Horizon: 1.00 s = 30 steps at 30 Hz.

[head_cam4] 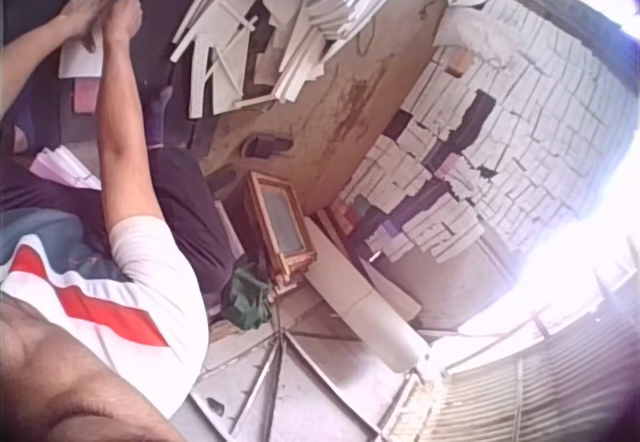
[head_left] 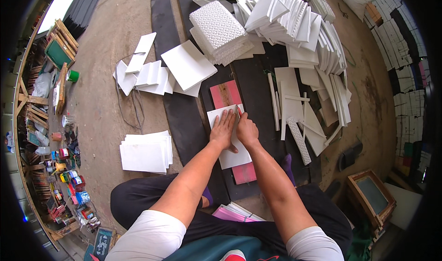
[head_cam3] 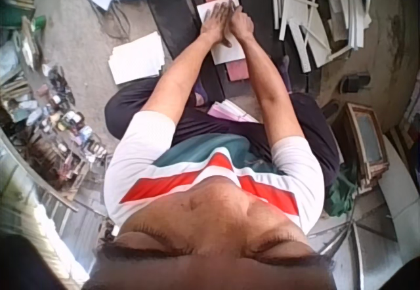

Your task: The person sits on the floor and uses a utility knife to cut white foam sheets into smaller rectangular pieces. They repeatedly pick up a sheet, score it along a line, and separate the cut portion, stacking the finished pieces to the side.

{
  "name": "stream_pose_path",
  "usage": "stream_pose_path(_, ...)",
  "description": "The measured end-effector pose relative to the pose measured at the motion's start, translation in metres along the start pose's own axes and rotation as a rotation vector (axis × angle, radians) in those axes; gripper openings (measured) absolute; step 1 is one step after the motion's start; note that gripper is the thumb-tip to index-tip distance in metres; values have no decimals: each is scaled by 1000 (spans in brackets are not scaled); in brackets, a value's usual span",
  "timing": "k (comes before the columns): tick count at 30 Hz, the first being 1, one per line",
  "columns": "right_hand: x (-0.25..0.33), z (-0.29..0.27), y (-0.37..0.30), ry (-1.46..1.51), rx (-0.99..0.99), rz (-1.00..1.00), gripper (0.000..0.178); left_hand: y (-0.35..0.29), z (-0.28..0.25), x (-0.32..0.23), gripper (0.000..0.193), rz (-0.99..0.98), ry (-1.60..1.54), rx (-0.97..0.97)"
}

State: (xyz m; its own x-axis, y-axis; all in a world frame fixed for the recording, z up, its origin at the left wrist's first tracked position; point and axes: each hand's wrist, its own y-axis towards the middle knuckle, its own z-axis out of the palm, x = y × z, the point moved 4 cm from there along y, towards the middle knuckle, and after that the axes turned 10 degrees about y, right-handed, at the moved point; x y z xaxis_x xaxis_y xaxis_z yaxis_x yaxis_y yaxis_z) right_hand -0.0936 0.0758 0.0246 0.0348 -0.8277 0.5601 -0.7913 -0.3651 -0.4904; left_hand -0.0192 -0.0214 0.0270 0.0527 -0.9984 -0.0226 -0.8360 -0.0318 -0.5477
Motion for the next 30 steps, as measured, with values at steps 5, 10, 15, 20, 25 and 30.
stream_pose_path(5,7,-3,2,35,13,20,31,1,0,-1,168,4,18,3)
stream_pose_path(10,17,-11,7,47,54,81,41,2,1,0,168,9,61,5)
stream_pose_path(15,24,-15,13,49,102,160,47,3,1,-2,169,4,111,20)
stream_pose_path(20,30,-19,14,25,153,186,53,4,4,1,168,11,80,31)
stream_pose_path(25,24,-20,11,64,161,211,57,6,1,-3,169,5,93,52)
stream_pose_path(30,16,-17,-6,52,170,208,50,7,4,-2,168,-10,71,54)
